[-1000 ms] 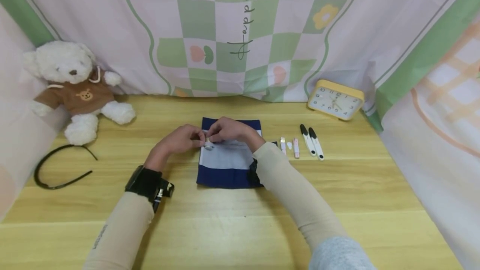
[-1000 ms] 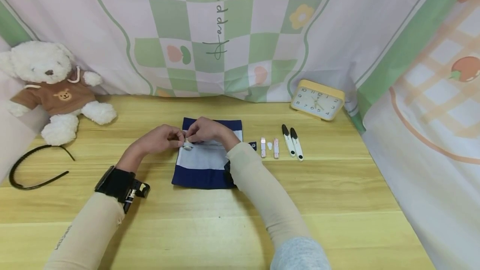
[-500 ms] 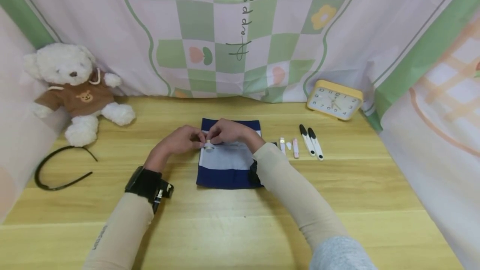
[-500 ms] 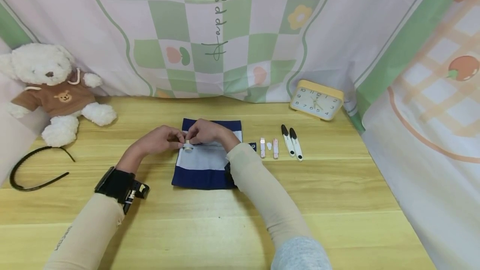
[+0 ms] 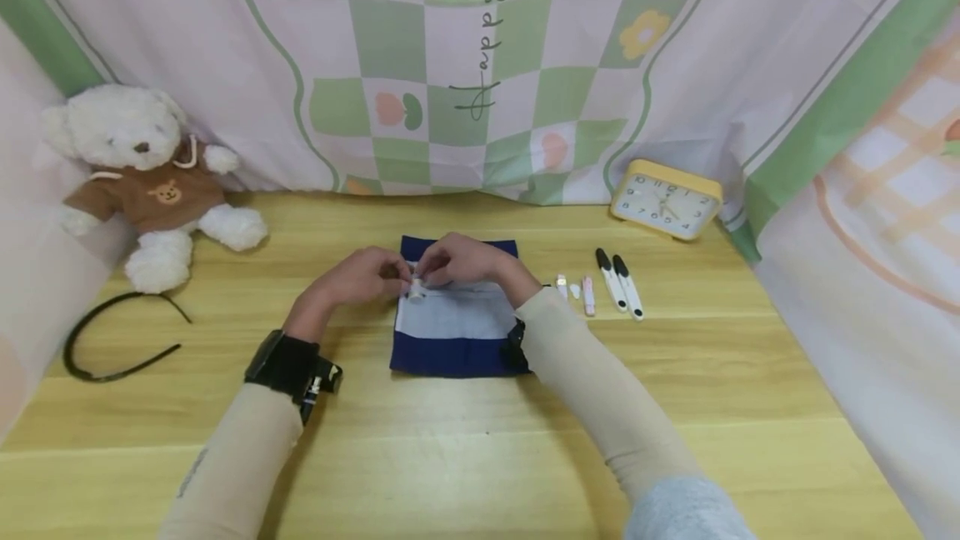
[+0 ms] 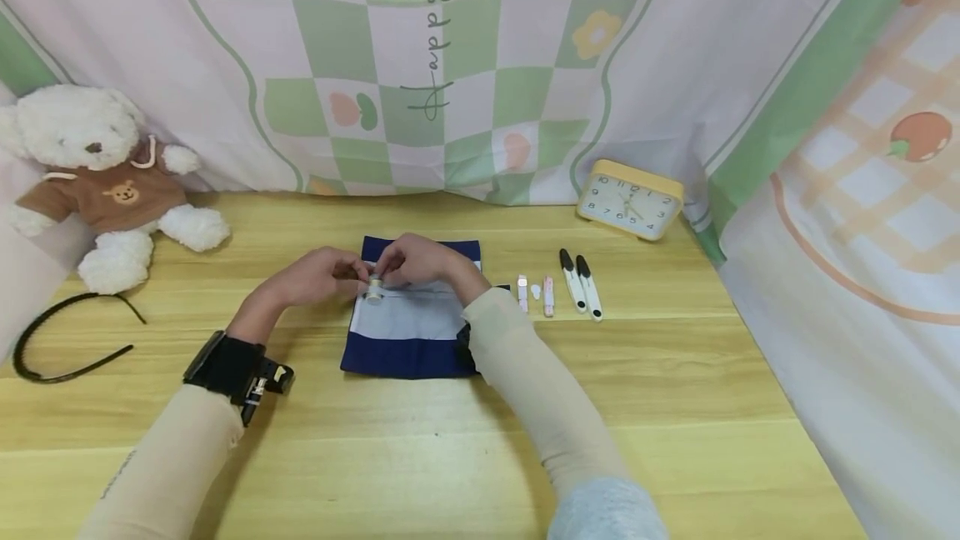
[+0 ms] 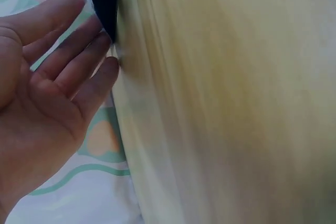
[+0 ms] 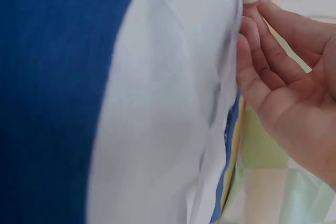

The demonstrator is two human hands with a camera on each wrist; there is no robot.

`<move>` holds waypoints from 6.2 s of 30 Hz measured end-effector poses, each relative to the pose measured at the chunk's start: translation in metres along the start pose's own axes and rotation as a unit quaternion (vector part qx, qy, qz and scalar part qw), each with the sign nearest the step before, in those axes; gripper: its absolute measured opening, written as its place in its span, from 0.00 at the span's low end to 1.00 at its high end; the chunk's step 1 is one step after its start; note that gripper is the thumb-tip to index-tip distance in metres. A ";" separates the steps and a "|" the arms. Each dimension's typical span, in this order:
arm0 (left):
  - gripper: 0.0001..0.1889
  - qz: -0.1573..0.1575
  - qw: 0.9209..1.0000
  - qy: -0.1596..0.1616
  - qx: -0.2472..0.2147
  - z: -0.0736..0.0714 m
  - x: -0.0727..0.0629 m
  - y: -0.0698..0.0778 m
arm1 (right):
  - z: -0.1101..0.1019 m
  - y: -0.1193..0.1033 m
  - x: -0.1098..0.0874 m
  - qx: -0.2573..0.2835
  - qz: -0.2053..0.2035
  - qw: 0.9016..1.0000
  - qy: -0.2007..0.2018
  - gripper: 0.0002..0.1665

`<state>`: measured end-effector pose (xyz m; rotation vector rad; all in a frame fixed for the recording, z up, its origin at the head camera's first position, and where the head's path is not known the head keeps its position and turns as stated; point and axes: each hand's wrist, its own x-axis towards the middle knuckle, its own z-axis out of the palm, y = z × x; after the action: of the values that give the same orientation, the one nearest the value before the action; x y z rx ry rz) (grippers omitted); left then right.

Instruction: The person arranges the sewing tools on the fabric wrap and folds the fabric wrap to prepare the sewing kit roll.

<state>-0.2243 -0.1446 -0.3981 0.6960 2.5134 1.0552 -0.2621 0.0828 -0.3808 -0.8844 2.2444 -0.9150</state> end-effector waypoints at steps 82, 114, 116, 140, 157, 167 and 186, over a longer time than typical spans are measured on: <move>0.11 0.008 0.998 -0.060 0.002 0.017 0.011 0.010 | -0.085 0.144 -0.210 0.087 0.223 0.952 0.194 0.37; 0.10 0.007 0.998 -0.058 -0.004 0.014 0.010 0.012 | -0.091 0.134 -0.207 0.094 0.227 0.934 0.257 0.30; 0.10 0.005 0.998 -0.059 -0.009 0.014 0.010 0.011 | -0.091 0.130 -0.206 0.094 0.226 0.933 0.265 0.30; 0.09 -0.005 0.997 -0.073 -0.039 0.013 0.011 0.012 | -0.090 0.090 -0.170 0.127 0.177 0.937 0.274 0.33; 0.07 -0.012 0.997 -0.073 -0.036 0.012 0.012 0.013 | -0.078 0.067 -0.129 0.145 0.134 0.941 0.274 0.31; 0.07 -0.008 0.996 -0.075 -0.042 0.013 0.013 0.013 | -0.070 0.062 -0.110 0.175 0.116 0.939 0.272 0.31; 0.05 -0.010 0.996 -0.076 -0.045 0.013 0.012 0.013 | -0.053 0.053 -0.074 0.245 0.073 0.920 0.297 0.28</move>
<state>-0.2246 -0.1230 -0.3986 0.6962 2.3257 1.0589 -0.2704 0.1872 -0.3703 -0.2134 2.3252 -1.7487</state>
